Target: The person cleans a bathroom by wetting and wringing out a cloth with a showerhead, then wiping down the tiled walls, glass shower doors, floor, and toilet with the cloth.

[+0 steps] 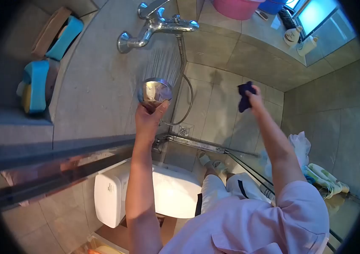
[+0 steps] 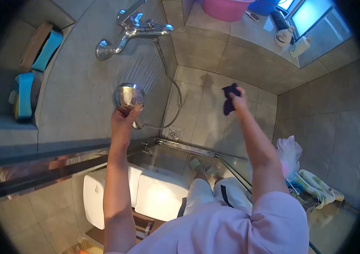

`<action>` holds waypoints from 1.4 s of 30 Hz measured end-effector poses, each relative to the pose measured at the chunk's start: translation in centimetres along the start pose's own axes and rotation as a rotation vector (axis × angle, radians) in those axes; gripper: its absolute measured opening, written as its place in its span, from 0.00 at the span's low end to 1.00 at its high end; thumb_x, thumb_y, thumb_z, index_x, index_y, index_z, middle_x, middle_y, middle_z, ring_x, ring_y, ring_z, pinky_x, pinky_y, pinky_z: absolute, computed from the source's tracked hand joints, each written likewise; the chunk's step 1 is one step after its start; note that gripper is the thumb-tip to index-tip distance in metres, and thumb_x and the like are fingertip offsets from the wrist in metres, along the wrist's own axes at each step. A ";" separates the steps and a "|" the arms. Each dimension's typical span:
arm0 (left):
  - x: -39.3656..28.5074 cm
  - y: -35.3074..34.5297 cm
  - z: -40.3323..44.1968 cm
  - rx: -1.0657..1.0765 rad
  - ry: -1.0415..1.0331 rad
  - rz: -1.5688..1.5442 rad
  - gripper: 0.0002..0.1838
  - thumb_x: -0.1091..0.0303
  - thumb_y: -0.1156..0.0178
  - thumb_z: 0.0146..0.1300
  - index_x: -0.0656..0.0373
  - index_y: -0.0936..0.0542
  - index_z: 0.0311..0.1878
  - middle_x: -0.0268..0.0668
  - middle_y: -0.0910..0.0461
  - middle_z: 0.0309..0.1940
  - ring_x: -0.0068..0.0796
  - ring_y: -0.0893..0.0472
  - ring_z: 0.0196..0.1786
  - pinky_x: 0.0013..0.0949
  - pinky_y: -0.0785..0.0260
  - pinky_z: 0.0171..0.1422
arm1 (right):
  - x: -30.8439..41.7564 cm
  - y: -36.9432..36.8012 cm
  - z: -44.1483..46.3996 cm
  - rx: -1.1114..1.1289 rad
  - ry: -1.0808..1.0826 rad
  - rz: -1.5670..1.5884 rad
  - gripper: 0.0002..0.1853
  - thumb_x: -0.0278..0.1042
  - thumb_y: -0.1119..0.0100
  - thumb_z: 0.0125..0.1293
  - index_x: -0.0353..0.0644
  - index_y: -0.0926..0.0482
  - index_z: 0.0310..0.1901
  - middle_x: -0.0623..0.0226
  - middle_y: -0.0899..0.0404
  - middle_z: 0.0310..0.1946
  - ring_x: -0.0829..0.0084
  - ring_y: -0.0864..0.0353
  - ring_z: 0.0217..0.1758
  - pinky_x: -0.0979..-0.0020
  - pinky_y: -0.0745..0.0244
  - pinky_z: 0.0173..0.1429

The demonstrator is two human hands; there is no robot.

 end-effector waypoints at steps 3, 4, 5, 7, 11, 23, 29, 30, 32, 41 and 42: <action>1.0 -0.6 3.2 0.069 -0.006 0.043 0.21 0.58 0.28 0.51 0.62 0.23 0.41 0.29 0.22 0.33 0.18 0.26 0.35 0.23 0.35 0.41 | 1.9 3.8 0.9 -0.093 0.022 0.181 0.22 0.25 0.41 0.59 0.47 0.32 0.55 0.64 0.25 0.46 0.70 0.24 0.45 0.68 0.24 0.45; 2.0 -2.8 2.9 0.105 0.024 -0.023 0.20 0.58 0.28 0.52 0.62 0.23 0.39 0.29 0.22 0.32 0.18 0.27 0.35 0.23 0.35 0.41 | 3.1 7.9 0.7 -0.110 0.053 0.151 0.22 0.25 0.41 0.60 0.47 0.32 0.55 0.64 0.25 0.46 0.70 0.23 0.45 0.68 0.24 0.45; 1.8 -3.4 3.2 0.134 0.031 -0.047 0.20 0.58 0.28 0.52 0.62 0.23 0.38 0.30 0.22 0.32 0.18 0.27 0.34 0.23 0.35 0.40 | 3.4 9.4 0.8 -0.110 0.077 0.165 0.22 0.25 0.42 0.60 0.47 0.33 0.56 0.64 0.26 0.46 0.70 0.23 0.44 0.68 0.24 0.45; 2.0 -4.5 3.4 0.142 0.041 -0.014 0.20 0.58 0.28 0.52 0.62 0.24 0.37 0.30 0.23 0.31 0.17 0.27 0.34 0.23 0.36 0.40 | 4.4 13.3 0.2 -0.164 0.113 0.160 0.21 0.26 0.43 0.61 0.46 0.33 0.57 0.64 0.26 0.46 0.71 0.23 0.44 0.69 0.24 0.45; 0.7 -6.4 4.6 0.185 -0.012 0.067 0.20 0.57 0.27 0.51 0.61 0.25 0.34 0.30 0.24 0.29 0.17 0.28 0.32 0.22 0.36 0.38 | 5.1 19.9 -0.3 -0.349 0.144 0.234 0.21 0.25 0.44 0.62 0.42 0.33 0.58 0.64 0.26 0.46 0.70 0.23 0.44 0.69 0.25 0.46; 1.5 -9.2 7.0 0.334 -0.051 0.336 0.19 0.59 0.26 0.49 0.63 0.24 0.30 0.29 0.24 0.28 0.17 0.29 0.31 0.25 0.34 0.35 | 2.8 29.1 -2.4 -0.612 0.152 0.310 0.19 0.23 0.44 0.62 0.40 0.33 0.55 0.59 0.26 0.47 0.64 0.22 0.44 0.65 0.22 0.45; 1.5 -12.2 7.5 0.405 -0.055 0.281 0.18 0.60 0.26 0.49 0.62 0.24 0.29 0.27 0.26 0.26 0.16 0.30 0.30 0.24 0.35 0.34 | 2.1 27.5 -4.0 -0.659 0.130 0.294 0.16 0.27 0.46 0.66 0.42 0.32 0.54 0.61 0.25 0.45 0.65 0.23 0.44 0.65 0.23 0.46; 1.4 -12.8 7.8 0.414 -0.042 0.257 0.18 0.61 0.26 0.49 0.62 0.24 0.30 0.28 0.25 0.26 0.16 0.29 0.30 0.23 0.35 0.34 | 0.5 28.0 -2.7 -0.659 0.119 0.310 0.15 0.30 0.47 0.67 0.43 0.33 0.55 0.62 0.25 0.44 0.66 0.23 0.43 0.64 0.23 0.45; 1.3 -14.3 8.0 0.450 -0.010 0.203 0.17 0.61 0.27 0.50 0.62 0.23 0.31 0.29 0.24 0.28 0.16 0.28 0.31 0.23 0.35 0.35 | 1.3 26.5 -3.9 -0.698 0.045 0.376 0.16 0.31 0.48 0.68 0.46 0.33 0.56 0.63 0.26 0.46 0.67 0.24 0.42 0.63 0.23 0.42; -0.2 -25.0 11.2 0.713 0.002 0.173 0.21 0.72 0.32 0.54 0.58 0.28 0.51 0.30 0.23 0.41 0.16 0.27 0.39 0.22 0.34 0.42 | -6.1 27.5 1.1 -0.724 -0.001 0.564 0.16 0.32 0.50 0.69 0.45 0.34 0.57 0.62 0.23 0.41 0.68 0.21 0.41 0.65 0.21 0.45; -0.6 -27.1 11.8 0.757 0.010 0.180 0.21 0.73 0.33 0.54 0.58 0.28 0.51 0.30 0.23 0.41 0.16 0.26 0.40 0.22 0.33 0.43 | -7.0 27.9 1.6 -0.767 -0.025 0.574 0.16 0.32 0.50 0.69 0.45 0.35 0.57 0.62 0.23 0.41 0.67 0.21 0.40 0.65 0.21 0.45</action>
Point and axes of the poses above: each hand's wrist, its own z-axis towards the middle knuckle, its own y-axis out of the back of the hand, x = y × z, the point moved 8 cm from there along z, towards the middle knuckle
